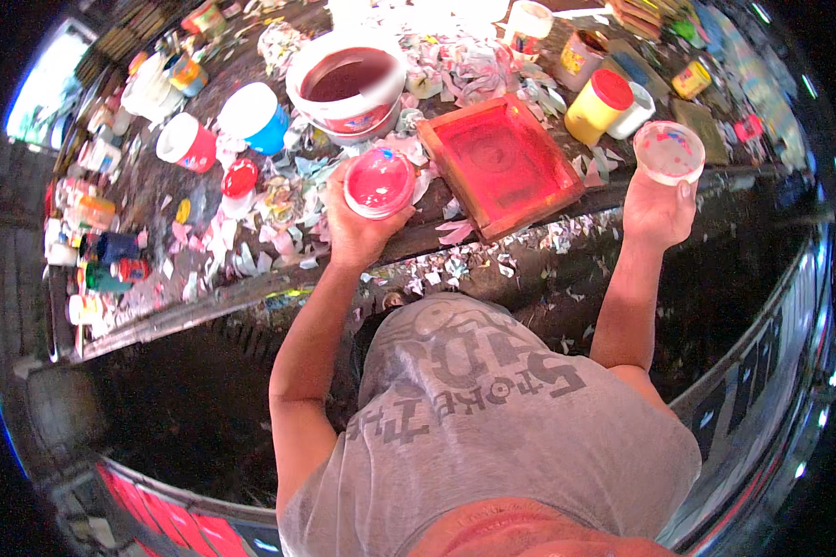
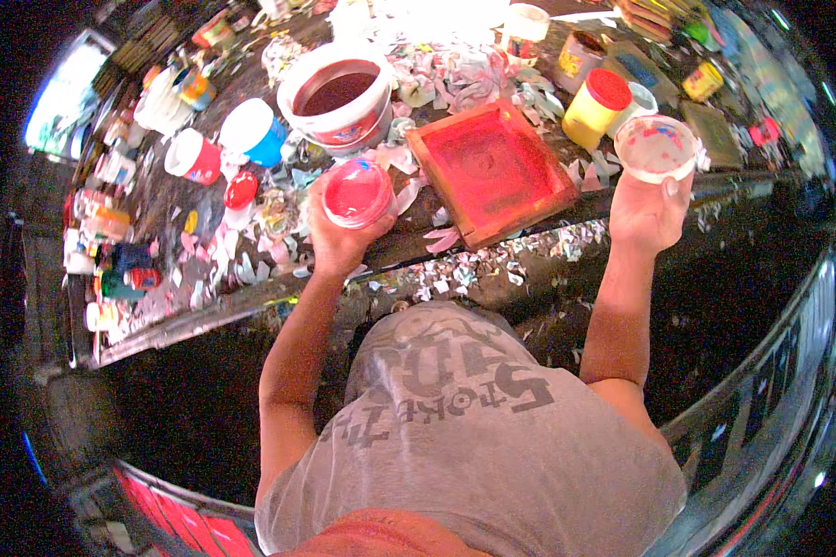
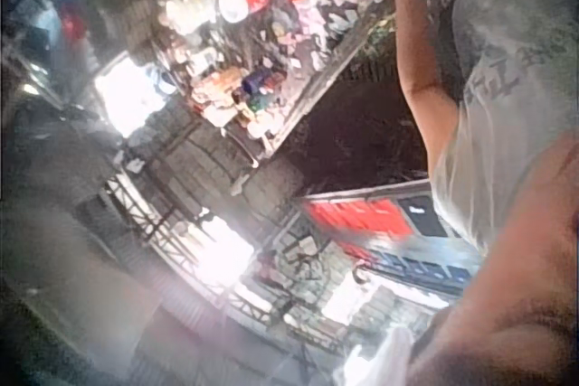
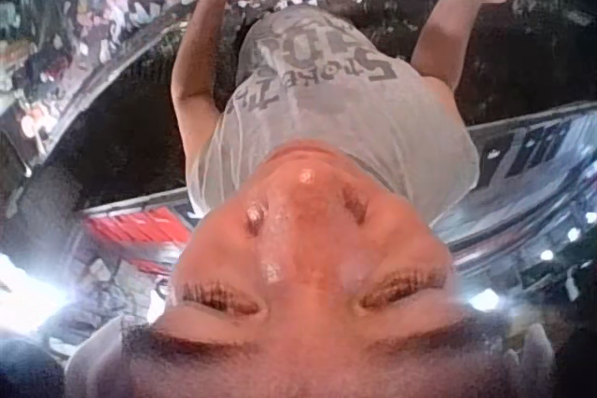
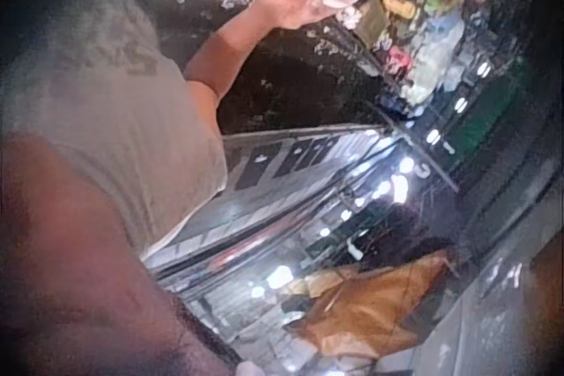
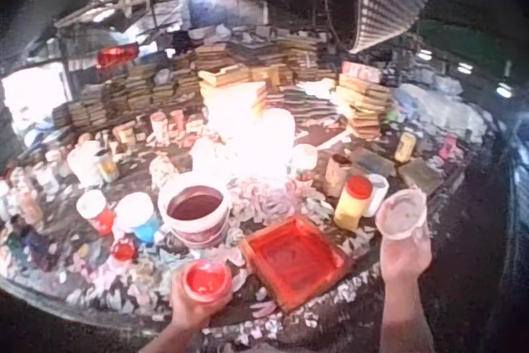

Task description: The person prepares a screen printing frame by pouring red ink into a tray and spreading it evenly with a squeegee. They then carry the frame to a table and position it over a printed surface.

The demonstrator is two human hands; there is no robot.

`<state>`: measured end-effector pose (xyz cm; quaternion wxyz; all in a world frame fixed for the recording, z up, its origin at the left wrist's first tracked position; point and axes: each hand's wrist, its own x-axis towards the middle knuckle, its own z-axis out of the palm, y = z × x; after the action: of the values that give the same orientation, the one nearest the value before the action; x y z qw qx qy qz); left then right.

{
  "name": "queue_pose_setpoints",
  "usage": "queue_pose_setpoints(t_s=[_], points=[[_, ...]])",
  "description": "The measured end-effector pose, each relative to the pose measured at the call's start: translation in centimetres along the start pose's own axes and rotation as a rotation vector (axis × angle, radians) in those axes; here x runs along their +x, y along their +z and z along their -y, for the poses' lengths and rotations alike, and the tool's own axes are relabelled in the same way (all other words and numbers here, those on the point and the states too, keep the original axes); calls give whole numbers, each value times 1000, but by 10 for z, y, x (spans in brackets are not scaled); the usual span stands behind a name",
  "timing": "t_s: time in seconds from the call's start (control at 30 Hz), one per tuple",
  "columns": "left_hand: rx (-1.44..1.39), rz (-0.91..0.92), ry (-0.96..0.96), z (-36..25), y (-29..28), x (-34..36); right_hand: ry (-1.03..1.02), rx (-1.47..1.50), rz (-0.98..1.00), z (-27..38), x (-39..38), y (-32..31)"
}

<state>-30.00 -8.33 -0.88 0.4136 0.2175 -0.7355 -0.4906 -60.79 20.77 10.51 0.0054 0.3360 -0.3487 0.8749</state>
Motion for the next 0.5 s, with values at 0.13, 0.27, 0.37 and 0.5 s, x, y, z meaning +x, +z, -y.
queue_pose_setpoints(t_s=[0.13, 0.27, 0.37, 0.5], points=[[-47, 74, 32, 39, 9, 7, -22, -150, -75, 28, -40, 14], [39, 275, 54, 58, -16, 18, -27, -270, -111, 50, -68, 25], [101, 582, 18, 62, -43, 47, -27, -302, -116, 61, -75, 29], [-208, 610, -121, 51, -26, 63, -46, -284, -124, 64, -74, 27]])
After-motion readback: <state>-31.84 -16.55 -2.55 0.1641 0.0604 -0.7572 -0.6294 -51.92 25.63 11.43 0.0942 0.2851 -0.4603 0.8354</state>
